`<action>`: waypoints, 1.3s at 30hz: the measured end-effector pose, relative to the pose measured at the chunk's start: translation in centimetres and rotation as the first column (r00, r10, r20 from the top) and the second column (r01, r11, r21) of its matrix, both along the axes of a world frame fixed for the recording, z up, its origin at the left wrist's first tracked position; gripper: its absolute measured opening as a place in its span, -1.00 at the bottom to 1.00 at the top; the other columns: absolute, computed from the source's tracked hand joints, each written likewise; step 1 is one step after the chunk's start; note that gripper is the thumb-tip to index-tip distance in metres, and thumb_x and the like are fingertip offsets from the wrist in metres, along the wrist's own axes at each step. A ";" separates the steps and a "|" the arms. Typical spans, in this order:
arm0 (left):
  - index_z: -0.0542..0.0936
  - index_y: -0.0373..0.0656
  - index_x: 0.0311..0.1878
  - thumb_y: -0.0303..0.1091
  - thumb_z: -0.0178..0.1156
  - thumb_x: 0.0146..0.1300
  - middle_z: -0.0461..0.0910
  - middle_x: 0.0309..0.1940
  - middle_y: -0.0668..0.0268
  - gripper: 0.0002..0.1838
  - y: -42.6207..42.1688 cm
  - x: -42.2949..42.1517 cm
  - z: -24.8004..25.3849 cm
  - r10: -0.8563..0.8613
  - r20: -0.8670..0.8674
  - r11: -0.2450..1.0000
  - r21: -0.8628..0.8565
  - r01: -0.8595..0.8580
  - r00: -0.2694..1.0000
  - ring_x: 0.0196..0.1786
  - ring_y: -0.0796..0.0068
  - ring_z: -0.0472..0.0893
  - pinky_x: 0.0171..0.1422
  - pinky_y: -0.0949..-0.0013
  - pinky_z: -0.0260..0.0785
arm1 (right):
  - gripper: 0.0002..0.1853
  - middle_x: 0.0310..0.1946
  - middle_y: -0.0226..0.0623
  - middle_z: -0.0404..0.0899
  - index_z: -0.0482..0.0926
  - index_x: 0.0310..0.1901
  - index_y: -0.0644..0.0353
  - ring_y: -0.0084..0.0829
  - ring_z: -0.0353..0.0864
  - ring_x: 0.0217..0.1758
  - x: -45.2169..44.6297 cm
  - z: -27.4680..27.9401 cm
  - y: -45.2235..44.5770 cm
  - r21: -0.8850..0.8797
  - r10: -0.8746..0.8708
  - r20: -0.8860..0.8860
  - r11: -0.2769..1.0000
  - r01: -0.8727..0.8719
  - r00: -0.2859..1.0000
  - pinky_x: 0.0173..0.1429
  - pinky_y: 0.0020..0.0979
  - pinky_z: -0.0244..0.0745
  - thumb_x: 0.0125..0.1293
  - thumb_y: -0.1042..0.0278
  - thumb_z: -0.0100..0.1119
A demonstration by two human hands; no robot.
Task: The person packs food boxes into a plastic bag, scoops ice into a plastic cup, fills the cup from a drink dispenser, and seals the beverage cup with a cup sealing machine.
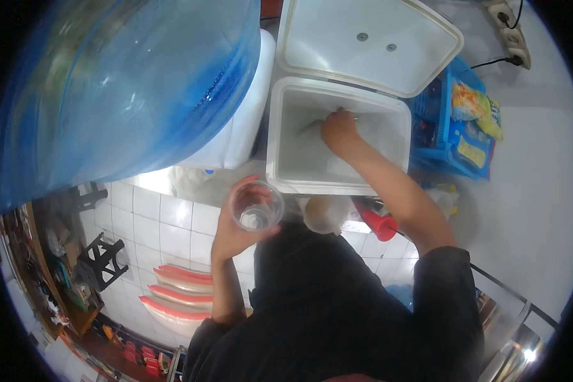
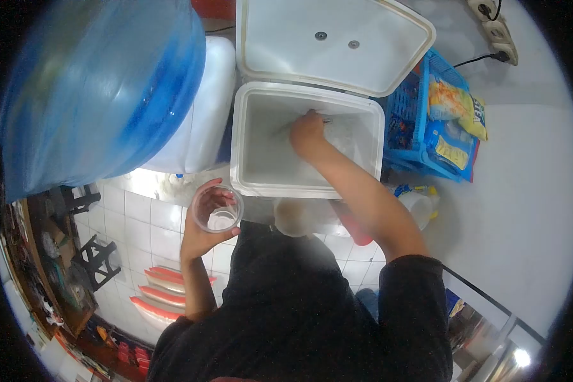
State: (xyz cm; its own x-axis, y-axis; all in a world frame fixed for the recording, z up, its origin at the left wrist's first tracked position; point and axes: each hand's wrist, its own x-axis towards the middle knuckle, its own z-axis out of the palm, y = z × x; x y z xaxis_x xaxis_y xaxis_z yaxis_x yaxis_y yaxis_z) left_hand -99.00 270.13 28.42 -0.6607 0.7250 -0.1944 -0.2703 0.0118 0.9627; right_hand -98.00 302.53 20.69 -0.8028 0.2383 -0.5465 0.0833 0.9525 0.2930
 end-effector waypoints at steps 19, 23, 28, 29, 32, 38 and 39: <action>0.33 -0.22 0.45 -0.39 0.68 -0.19 0.44 0.36 0.14 0.06 -0.9 -1.3 0.1 -0.065 -0.101 0.995 -0.081 0.057 0.993 0.32 0.26 0.52 0.42 0.19 0.37 | -0.80 -0.21 0.02 0.69 0.72 -0.15 0.21 0.01 0.72 -0.10 2.5 14.4 1.7 -0.267 -0.045 -0.277 0.963 -0.032 0.960 -0.02 -0.05 0.63 0.31 0.44 0.11; 0.31 -0.22 0.48 -0.29 0.74 -0.22 0.29 0.51 0.10 0.14 -1.0 -1.3 0.1 -0.133 -0.113 0.985 -0.125 0.118 0.985 0.44 0.24 0.43 0.47 0.13 0.32 | -0.83 -0.26 0.05 0.67 0.68 -0.21 0.25 0.02 0.71 -0.14 6.2 20.0 2.9 -0.223 -0.095 -0.301 0.975 0.027 0.949 -0.03 -0.03 0.60 0.30 0.39 0.13; 0.34 -0.24 0.46 -0.34 0.71 -0.21 0.20 0.57 -0.01 0.09 -0.3 -0.9 0.2 -0.157 -0.119 0.983 -0.109 0.145 0.980 0.51 0.12 0.37 0.53 0.10 0.28 | -0.78 -0.23 -0.02 0.65 0.68 -0.13 0.22 0.00 0.62 -0.01 11.4 19.3 4.5 -0.171 -0.249 -0.072 0.957 0.234 0.966 0.10 -0.03 0.51 0.33 0.28 0.20; 0.34 -0.24 0.46 -0.34 0.71 -0.21 0.20 0.57 -0.01 0.09 -0.1 -0.8 0.2 -0.168 -0.119 0.982 -0.104 0.156 0.978 0.51 0.12 0.37 0.53 0.10 0.28 | -0.78 -0.23 -0.02 0.65 0.68 -0.13 0.22 0.00 0.62 -0.01 11.9 18.1 4.4 -0.166 -0.261 -0.072 0.955 0.246 0.963 0.10 -0.03 0.51 0.33 0.28 0.20; 0.34 -0.27 0.45 -0.32 0.71 -0.21 0.22 0.56 -0.04 0.09 0.3 -0.6 -0.1 -0.219 -0.056 0.971 -0.107 0.213 0.974 0.48 0.12 0.41 0.53 0.10 0.29 | -0.78 -0.26 0.10 0.67 0.67 -0.24 0.30 0.13 0.66 -0.09 12.6 14.4 4.2 -0.326 -0.318 -0.137 0.909 0.260 0.938 0.04 0.04 0.55 0.32 0.28 0.23; 0.29 -0.24 0.49 -0.23 0.74 -0.19 0.36 0.45 0.13 0.15 0.5 -1.4 0.8 -0.343 -0.104 0.924 -0.213 0.316 0.933 0.38 0.24 0.47 0.51 0.11 0.28 | -0.71 -0.22 0.08 0.66 0.73 -0.21 0.27 0.11 0.60 -0.04 12.3 7.3 -0.7 -0.608 -0.531 -0.132 0.710 0.355 0.837 0.11 0.00 0.49 0.40 0.20 0.17; 0.32 -0.23 0.47 -0.28 0.73 -0.21 0.35 0.47 0.04 0.12 0.8 -1.5 1.3 -0.328 -0.103 0.927 -0.225 0.299 0.939 0.41 0.19 0.47 0.52 0.11 0.28 | -0.71 -0.22 0.08 0.66 0.73 -0.21 0.27 0.11 0.60 -0.04 11.5 7.3 -1.8 -0.609 -0.541 -0.135 0.706 0.361 0.830 0.11 0.00 0.49 0.40 0.20 0.17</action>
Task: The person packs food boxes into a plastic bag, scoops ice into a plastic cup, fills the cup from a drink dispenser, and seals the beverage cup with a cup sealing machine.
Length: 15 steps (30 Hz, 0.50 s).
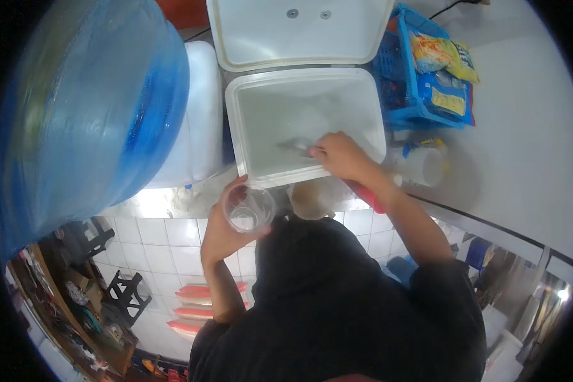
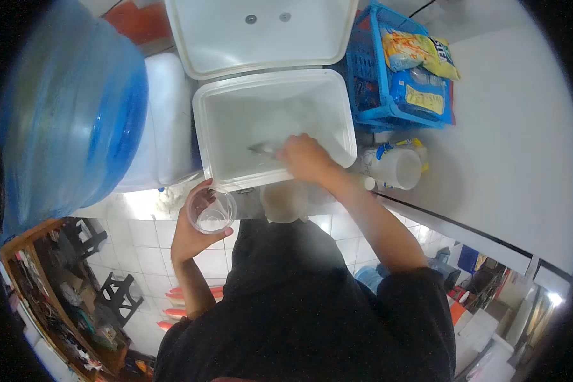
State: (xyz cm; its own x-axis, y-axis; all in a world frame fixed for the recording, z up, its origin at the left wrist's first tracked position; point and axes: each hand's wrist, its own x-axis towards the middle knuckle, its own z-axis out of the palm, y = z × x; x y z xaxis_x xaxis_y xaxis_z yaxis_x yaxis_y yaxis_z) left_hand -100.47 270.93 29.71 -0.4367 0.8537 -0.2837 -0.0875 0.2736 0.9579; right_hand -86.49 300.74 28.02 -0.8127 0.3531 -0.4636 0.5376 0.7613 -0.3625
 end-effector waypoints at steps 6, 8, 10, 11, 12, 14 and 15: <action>0.35 -0.23 0.45 -0.36 0.70 -0.23 0.35 0.47 -0.03 0.09 -0.1 1.0 -0.6 0.045 -0.038 0.998 0.040 -0.044 0.998 0.46 0.13 0.44 0.53 0.09 0.29 | -0.75 -0.19 0.04 0.70 0.66 -0.22 0.29 0.17 0.71 -0.12 -1.4 9.8 0.9 0.230 0.231 -0.007 0.947 -0.223 0.973 0.06 0.04 0.61 0.41 0.29 0.08; 0.35 -0.24 0.45 -0.36 0.69 -0.23 0.35 0.47 -0.03 0.09 -0.1 1.2 -0.7 0.049 -0.046 0.997 0.057 -0.046 0.998 0.47 0.13 0.43 0.53 0.08 0.30 | -0.76 -0.14 0.06 0.71 0.68 -0.18 0.31 0.15 0.72 -0.05 -1.7 11.2 3.3 0.363 -0.010 0.116 0.931 -0.033 0.993 0.07 0.04 0.64 0.37 0.32 0.09; 0.35 -0.26 0.45 -0.35 0.70 -0.23 0.37 0.46 -0.03 0.09 0.0 1.4 -0.7 0.070 -0.069 0.996 0.061 -0.065 0.995 0.45 0.12 0.45 0.53 0.08 0.31 | -0.74 -0.10 0.09 0.71 0.68 -0.14 0.33 0.14 0.72 -0.03 -1.9 8.9 4.6 0.315 -0.031 0.233 0.948 -0.045 0.972 0.08 0.04 0.64 0.35 0.32 0.10; 0.35 -0.26 0.45 -0.35 0.70 -0.23 0.37 0.46 -0.03 0.09 0.0 1.4 -0.6 0.071 -0.070 0.996 0.066 -0.067 0.995 0.45 0.12 0.45 0.53 0.08 0.31 | -0.72 -0.07 0.11 0.71 0.68 -0.11 0.34 0.14 0.72 -0.01 -1.9 6.7 5.3 0.265 -0.047 0.348 0.963 -0.050 0.936 0.09 0.03 0.64 0.34 0.32 0.11; 0.35 -0.27 0.45 -0.34 0.70 -0.23 0.38 0.45 -0.03 0.09 0.0 1.3 -0.5 0.068 -0.080 0.996 0.064 -0.063 0.994 0.45 0.11 0.46 0.52 0.08 0.31 | -0.70 -0.04 0.13 0.70 0.68 -0.08 0.36 0.13 0.71 0.02 -1.0 1.4 6.4 0.191 0.076 0.399 0.968 -0.164 0.914 0.11 0.02 0.63 0.33 0.31 0.12; 0.34 -0.28 0.45 -0.33 0.69 -0.22 0.40 0.44 -0.04 0.09 0.3 1.1 -0.5 0.066 -0.091 0.996 0.071 -0.060 0.994 0.44 0.11 0.47 0.51 0.08 0.32 | -0.68 -0.02 0.15 0.69 0.68 -0.06 0.37 0.12 0.71 0.05 -0.5 -1.9 6.6 0.119 0.196 0.440 0.954 -0.274 0.876 0.14 0.00 0.62 0.32 0.30 0.13; 0.34 -0.28 0.45 -0.33 0.69 -0.22 0.44 0.40 -0.03 0.09 0.2 0.9 -0.4 0.067 -0.106 0.996 0.067 -0.060 0.992 0.41 0.11 0.50 0.50 0.09 0.34 | -0.70 -0.02 0.14 0.69 0.68 -0.07 0.37 0.12 0.70 0.06 -0.8 -0.5 4.8 0.108 0.067 0.386 0.987 -0.117 0.920 0.15 -0.01 0.61 0.33 0.31 0.13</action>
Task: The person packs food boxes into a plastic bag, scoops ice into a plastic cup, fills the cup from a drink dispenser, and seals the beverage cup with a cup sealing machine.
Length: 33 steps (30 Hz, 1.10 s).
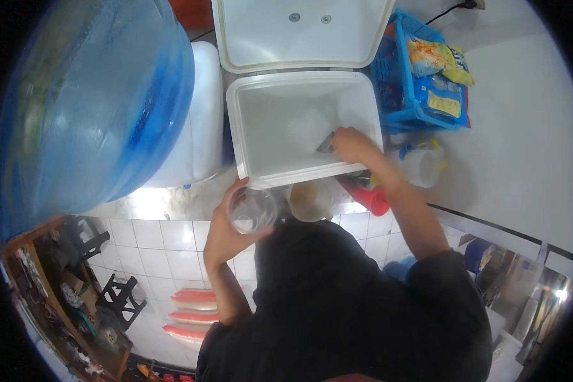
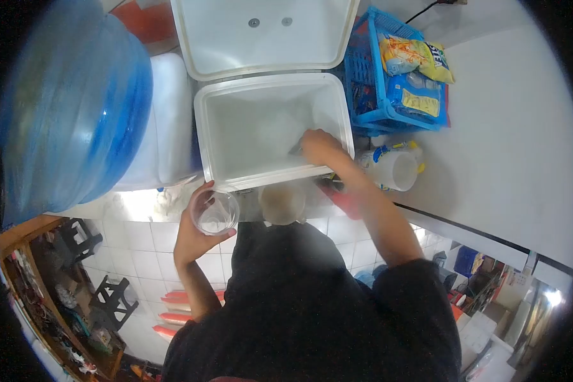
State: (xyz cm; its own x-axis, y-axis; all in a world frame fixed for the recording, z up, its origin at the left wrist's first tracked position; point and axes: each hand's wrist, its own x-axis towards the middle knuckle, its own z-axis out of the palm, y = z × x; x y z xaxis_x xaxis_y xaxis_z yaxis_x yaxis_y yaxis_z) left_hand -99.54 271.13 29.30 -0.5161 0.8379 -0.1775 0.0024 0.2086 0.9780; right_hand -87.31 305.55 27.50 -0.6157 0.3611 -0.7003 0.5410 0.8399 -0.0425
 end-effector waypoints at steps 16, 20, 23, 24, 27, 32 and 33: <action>0.34 -0.24 0.45 -0.43 0.63 -0.22 0.62 0.12 0.14 0.06 0.6 -1.3 0.9 0.017 0.069 0.999 -0.042 -0.015 0.997 0.19 0.29 0.60 0.49 0.11 0.30 | -0.79 -0.23 -0.03 0.70 0.70 -0.23 0.21 0.03 0.71 -0.10 1.5 12.1 -2.6 0.114 0.043 -0.322 0.993 -0.006 0.946 -0.01 0.00 0.60 0.37 0.34 0.07; 0.35 -0.24 0.45 -0.42 0.63 -0.22 0.61 0.12 0.13 0.06 0.8 -1.1 1.2 0.033 0.092 0.999 -0.036 -0.030 0.995 0.20 0.28 0.60 0.50 0.10 0.30 | -0.81 -0.24 -0.05 0.73 0.73 -0.30 0.19 -0.03 0.76 -0.16 -1.5 6.7 1.0 0.373 0.082 -0.254 0.928 0.019 0.964 -0.10 -0.05 0.66 0.28 0.43 0.10; 0.35 -0.25 0.45 -0.42 0.64 -0.23 0.61 0.13 0.13 0.06 0.7 -1.2 0.9 0.045 0.078 0.998 -0.054 -0.041 0.996 0.22 0.27 0.59 0.50 0.09 0.30 | -0.79 -0.27 -0.06 0.74 0.74 -0.37 0.18 -0.04 0.77 -0.17 -2.9 0.0 3.7 0.404 0.282 -0.301 0.903 -0.146 0.911 -0.14 -0.07 0.67 0.28 0.43 0.09; 0.35 -0.24 0.45 -0.41 0.65 -0.23 0.61 0.12 0.14 0.07 0.6 -1.2 0.7 0.044 0.066 0.998 -0.050 -0.041 0.997 0.20 0.27 0.59 0.50 0.10 0.30 | -0.80 -0.26 -0.06 0.74 0.74 -0.36 0.17 -0.05 0.77 -0.17 -3.0 -1.9 4.7 0.384 0.393 -0.290 0.883 -0.270 0.872 -0.13 -0.07 0.67 0.28 0.43 0.09; 0.35 -0.22 0.46 -0.40 0.66 -0.23 0.61 0.08 0.16 0.07 0.5 -1.1 0.6 0.044 0.051 0.998 -0.056 -0.041 0.998 0.15 0.29 0.59 0.47 0.14 0.31 | -0.80 -0.26 -0.07 0.74 0.75 -0.33 0.17 -0.06 0.77 -0.16 -3.6 -2.2 5.3 0.335 0.531 -0.229 0.830 -0.446 0.816 -0.13 -0.07 0.67 0.28 0.41 0.10; 0.34 -0.20 0.47 -0.36 0.68 -0.23 0.62 -0.03 0.20 0.10 0.8 -1.0 0.7 0.048 0.030 0.999 -0.013 -0.048 0.998 0.04 0.33 0.58 0.36 0.23 0.35 | -0.75 -0.21 0.05 0.72 0.71 -0.22 0.31 0.06 0.73 -0.09 -4.6 -1.6 6.4 -0.056 0.411 -0.104 0.907 -0.418 0.906 0.00 -0.02 0.59 0.35 0.28 0.17; 0.32 -0.21 0.48 -0.34 0.69 -0.23 0.63 -0.05 0.20 0.12 0.7 -1.0 0.7 0.040 0.023 0.999 -0.018 -0.039 0.999 0.03 0.34 0.58 0.34 0.25 0.36 | -0.75 -0.21 0.05 0.72 0.71 -0.22 0.31 0.06 0.73 -0.09 -4.5 -1.9 6.4 -0.054 0.412 -0.103 0.906 -0.419 0.905 0.00 -0.02 0.59 0.35 0.28 0.17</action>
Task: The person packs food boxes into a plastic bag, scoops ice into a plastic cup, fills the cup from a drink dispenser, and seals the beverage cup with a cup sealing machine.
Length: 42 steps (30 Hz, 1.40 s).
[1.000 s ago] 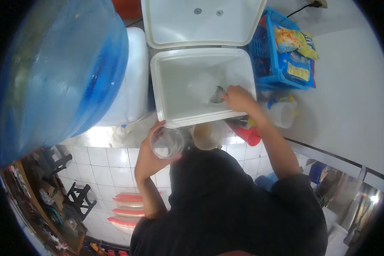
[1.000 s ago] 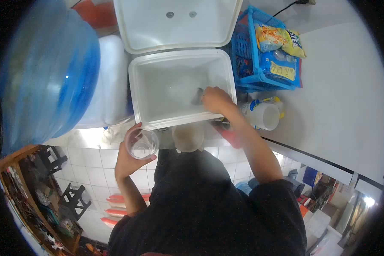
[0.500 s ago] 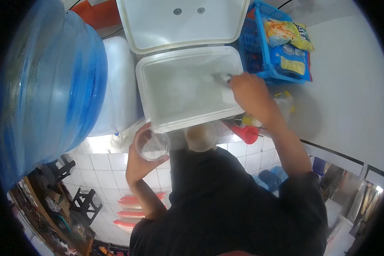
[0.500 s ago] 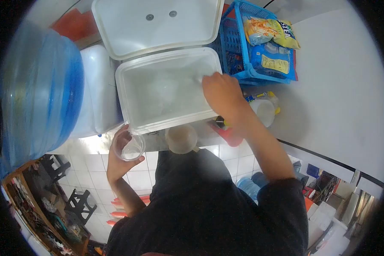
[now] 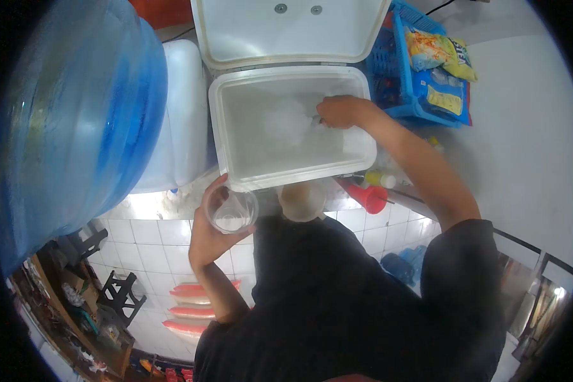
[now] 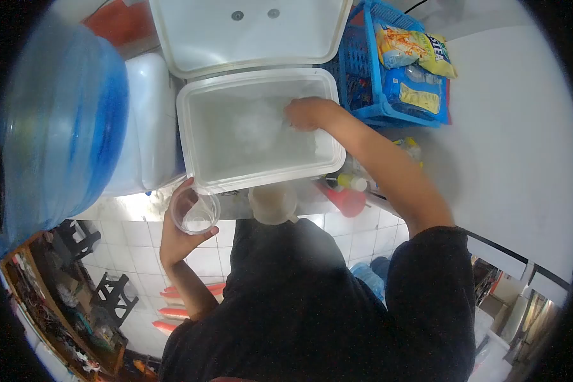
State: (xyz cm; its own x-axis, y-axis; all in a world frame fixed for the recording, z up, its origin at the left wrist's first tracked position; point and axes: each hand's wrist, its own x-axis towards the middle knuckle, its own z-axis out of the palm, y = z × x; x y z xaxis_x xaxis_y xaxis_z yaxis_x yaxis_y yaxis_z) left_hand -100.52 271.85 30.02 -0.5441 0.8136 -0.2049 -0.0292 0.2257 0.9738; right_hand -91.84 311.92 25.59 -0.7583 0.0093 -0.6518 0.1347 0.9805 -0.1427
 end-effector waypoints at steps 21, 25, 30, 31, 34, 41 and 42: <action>0.17 -0.24 0.59 -0.30 0.72 -0.22 0.62 0.06 0.13 0.28 -0.6 0.4 -0.3 0.016 0.081 1.000 -0.012 -0.015 0.997 0.16 0.29 0.63 0.46 0.20 0.33 | -0.60 -0.28 0.08 0.68 0.71 -0.23 0.32 0.11 0.63 -0.12 3.3 6.6 -3.3 -0.230 -0.159 0.149 0.954 0.191 0.976 0.06 -0.04 0.50 0.49 0.14 0.02; 0.16 -0.25 0.59 -0.31 0.71 -0.23 0.58 0.19 0.04 0.27 -0.5 0.5 -0.2 0.025 0.080 1.000 -0.009 -0.025 0.996 0.25 0.21 0.60 0.53 0.09 0.30 | -0.64 -0.16 0.06 0.69 0.72 -0.12 0.27 0.08 0.59 0.03 5.7 8.1 -4.2 -0.266 -0.206 0.004 0.943 0.200 0.979 0.19 -0.08 0.47 0.52 0.18 -0.01; 0.13 -0.28 0.59 -0.27 0.73 -0.24 0.42 0.37 0.07 0.31 -0.5 0.6 -0.2 0.015 0.099 1.000 -0.027 -0.013 0.995 0.36 0.22 0.51 0.56 0.09 0.26 | -0.66 -0.15 0.10 0.69 0.71 -0.09 0.33 0.11 0.64 -0.01 6.4 9.4 -6.9 -0.267 -0.346 -0.073 0.910 0.316 0.935 0.17 -0.01 0.49 0.50 0.23 0.03; 0.16 -0.26 0.59 -0.34 0.70 -0.23 0.55 0.24 0.03 0.27 -0.4 0.7 0.0 0.032 0.061 0.999 -0.007 -0.032 0.998 0.30 0.19 0.57 0.53 0.06 0.30 | -0.67 -0.13 0.05 0.69 0.71 -0.05 0.28 0.07 0.61 0.02 6.2 9.4 -7.1 -0.255 -0.353 -0.020 0.906 0.337 0.935 0.19 -0.05 0.48 0.51 0.21 0.03; 0.17 -0.26 0.59 -0.34 0.69 -0.23 0.55 0.25 0.04 0.27 -0.5 0.7 -0.2 0.033 0.098 0.999 0.004 -0.033 0.995 0.31 0.20 0.56 0.52 0.08 0.31 | -0.66 -0.11 0.08 0.68 0.71 -0.05 0.27 0.06 0.59 0.07 6.6 9.0 -7.1 -0.250 -0.369 0.004 0.899 0.359 0.929 0.20 -0.05 0.47 0.52 0.21 0.02; 0.18 -0.24 0.59 -0.35 0.69 -0.22 0.55 0.24 0.05 0.25 -0.5 0.8 -0.3 0.038 0.090 0.999 -0.004 -0.037 0.995 0.29 0.23 0.56 0.52 0.10 0.31 | -0.68 -0.14 0.11 0.67 0.68 -0.07 0.28 0.11 0.58 0.08 6.0 9.0 -11.2 -0.432 -0.509 -0.123 0.800 0.415 0.852 0.19 0.03 0.46 0.51 0.21 0.02; 0.13 -0.28 0.60 -0.31 0.71 -0.22 0.46 0.32 0.06 0.30 -0.6 0.6 -0.5 0.011 0.124 1.000 -0.018 -0.008 0.992 0.35 0.24 0.51 0.55 0.12 0.25 | -0.72 -0.18 0.07 0.67 0.67 -0.08 0.26 0.09 0.62 0.01 4.6 9.7 -12.9 -0.329 -0.447 -0.128 0.861 0.387 0.885 0.12 0.02 0.51 0.50 0.25 0.02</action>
